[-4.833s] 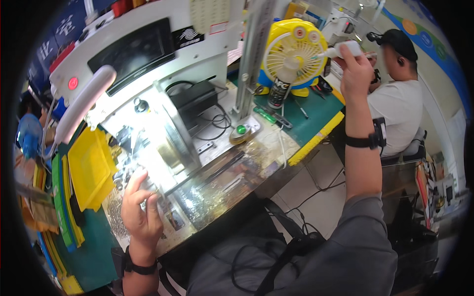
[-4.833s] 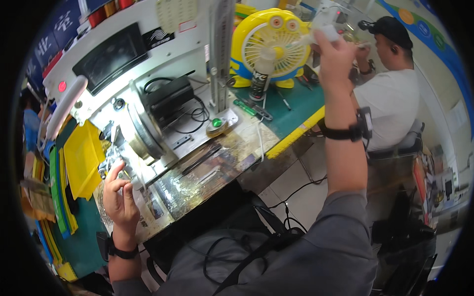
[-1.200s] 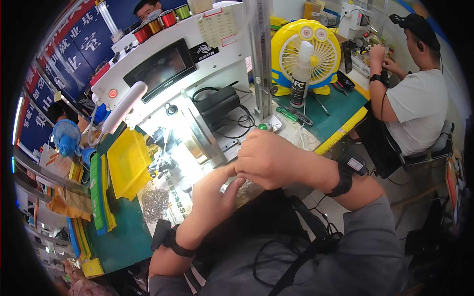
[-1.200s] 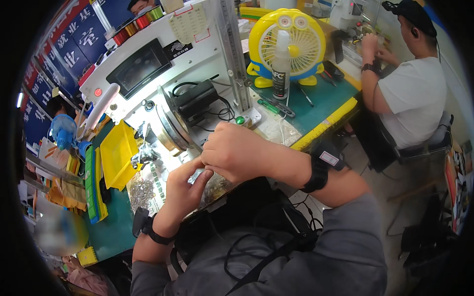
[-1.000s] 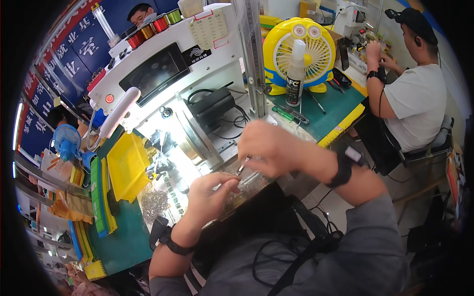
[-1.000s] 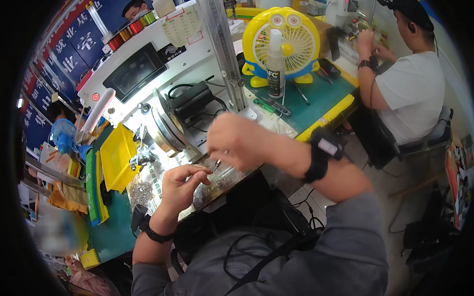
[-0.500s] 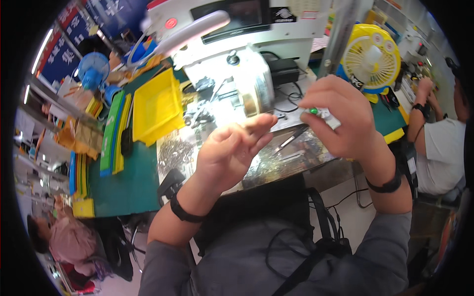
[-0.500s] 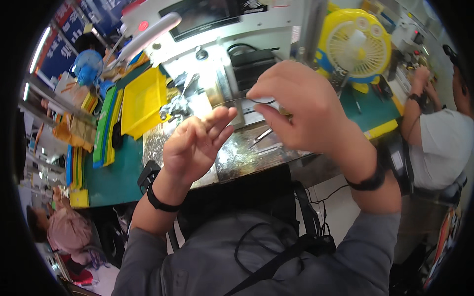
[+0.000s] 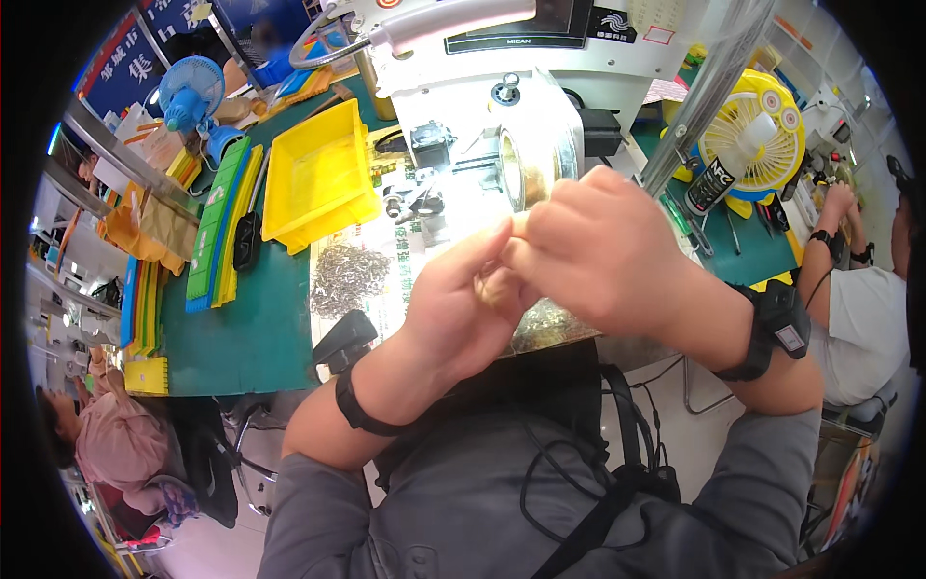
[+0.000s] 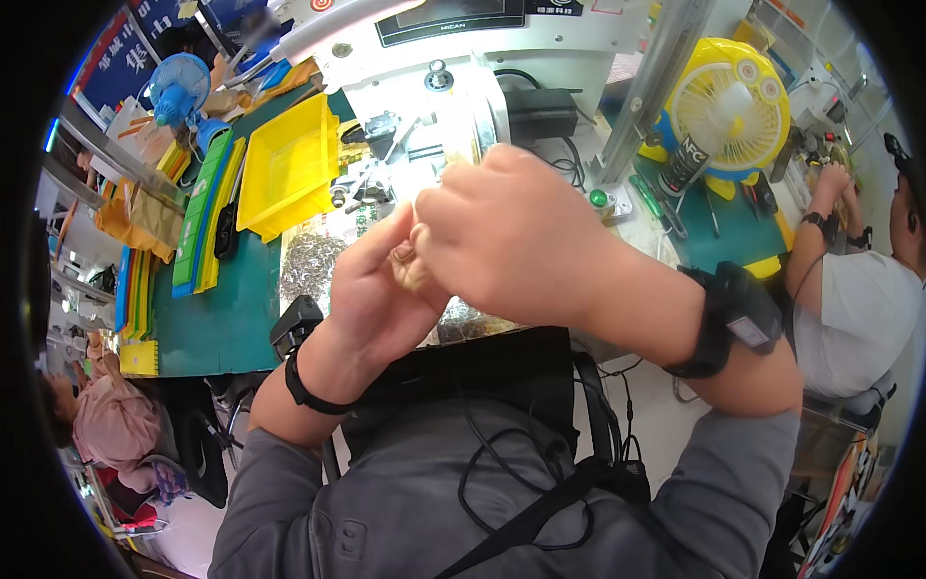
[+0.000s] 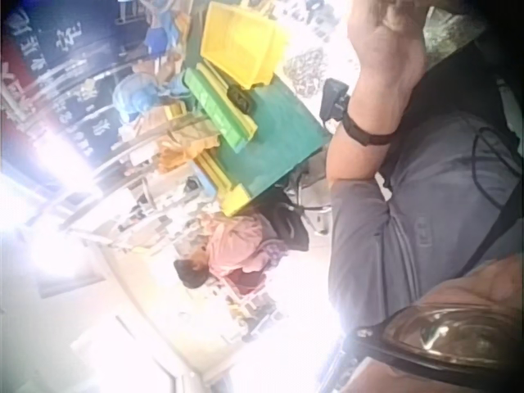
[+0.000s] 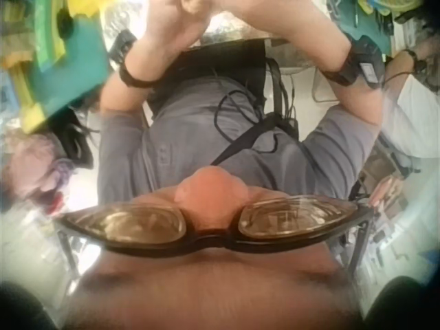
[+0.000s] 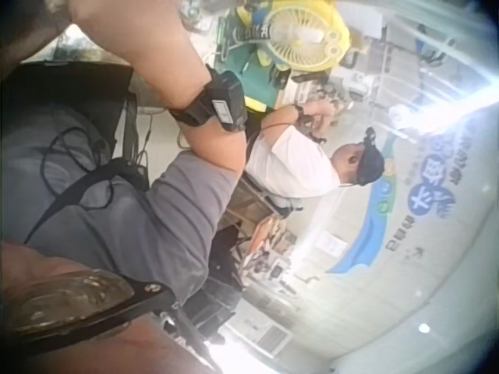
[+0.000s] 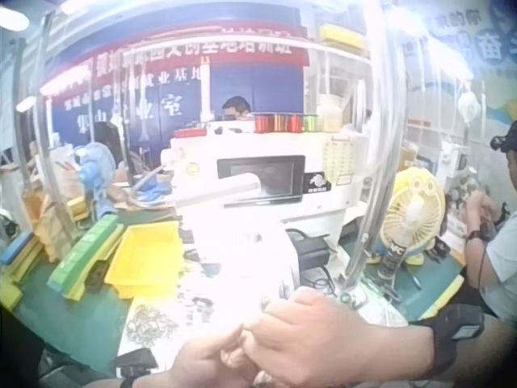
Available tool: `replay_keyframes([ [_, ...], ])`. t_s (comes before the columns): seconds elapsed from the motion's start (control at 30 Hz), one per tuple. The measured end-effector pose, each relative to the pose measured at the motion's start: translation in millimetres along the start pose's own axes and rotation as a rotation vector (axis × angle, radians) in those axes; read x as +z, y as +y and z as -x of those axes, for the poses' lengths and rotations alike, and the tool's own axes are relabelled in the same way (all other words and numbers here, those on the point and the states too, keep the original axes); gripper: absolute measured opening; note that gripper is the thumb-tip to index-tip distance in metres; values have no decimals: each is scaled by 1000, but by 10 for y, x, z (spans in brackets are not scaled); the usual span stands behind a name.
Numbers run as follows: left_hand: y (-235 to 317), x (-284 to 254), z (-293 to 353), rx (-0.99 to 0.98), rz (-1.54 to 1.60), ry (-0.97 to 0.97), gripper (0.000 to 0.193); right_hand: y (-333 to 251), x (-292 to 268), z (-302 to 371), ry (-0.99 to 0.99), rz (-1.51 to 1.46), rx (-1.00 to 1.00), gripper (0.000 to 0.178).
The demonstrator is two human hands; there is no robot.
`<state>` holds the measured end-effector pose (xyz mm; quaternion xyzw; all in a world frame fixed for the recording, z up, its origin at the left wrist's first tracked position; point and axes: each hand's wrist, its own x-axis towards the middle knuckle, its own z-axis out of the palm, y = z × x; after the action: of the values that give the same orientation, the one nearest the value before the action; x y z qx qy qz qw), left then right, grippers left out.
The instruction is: Assembling small metal hardware components using tweezers and adhesive at a workstation.
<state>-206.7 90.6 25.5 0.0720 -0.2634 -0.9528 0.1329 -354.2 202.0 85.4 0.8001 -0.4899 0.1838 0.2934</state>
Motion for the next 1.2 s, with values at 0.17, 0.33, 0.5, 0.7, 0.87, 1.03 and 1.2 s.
replay_keyframes([
  [0.17, 117, -144, 103, 438, -621, -149, 46, 3, -86, 37, 107, -379, 342, 12],
  [0.33, 226, -134, 85, 983, -1414, 12, 30, 50, -83, 2, 25, -503, 494, 9],
  [0.5, 314, -1, 45, 1106, -1523, 4, 16, 64, -157, -68, 19, -517, 495, 10],
  [0.7, 442, -128, 290, 1173, -1679, 15, 8, 432, -691, 28, -104, -381, 394, 24],
  [0.87, 544, -254, 425, 1135, -1499, 108, 7, 1522, -1613, -179, 518, -182, 758, 17],
  [1.03, 540, -307, 390, 1127, -1391, 107, 7, 2136, -1996, -287, 914, -125, 779, 26],
  [1.2, 638, -387, 364, 1082, -1310, 135, 10, 2257, -1986, -596, 1068, -77, 790, 35],
])
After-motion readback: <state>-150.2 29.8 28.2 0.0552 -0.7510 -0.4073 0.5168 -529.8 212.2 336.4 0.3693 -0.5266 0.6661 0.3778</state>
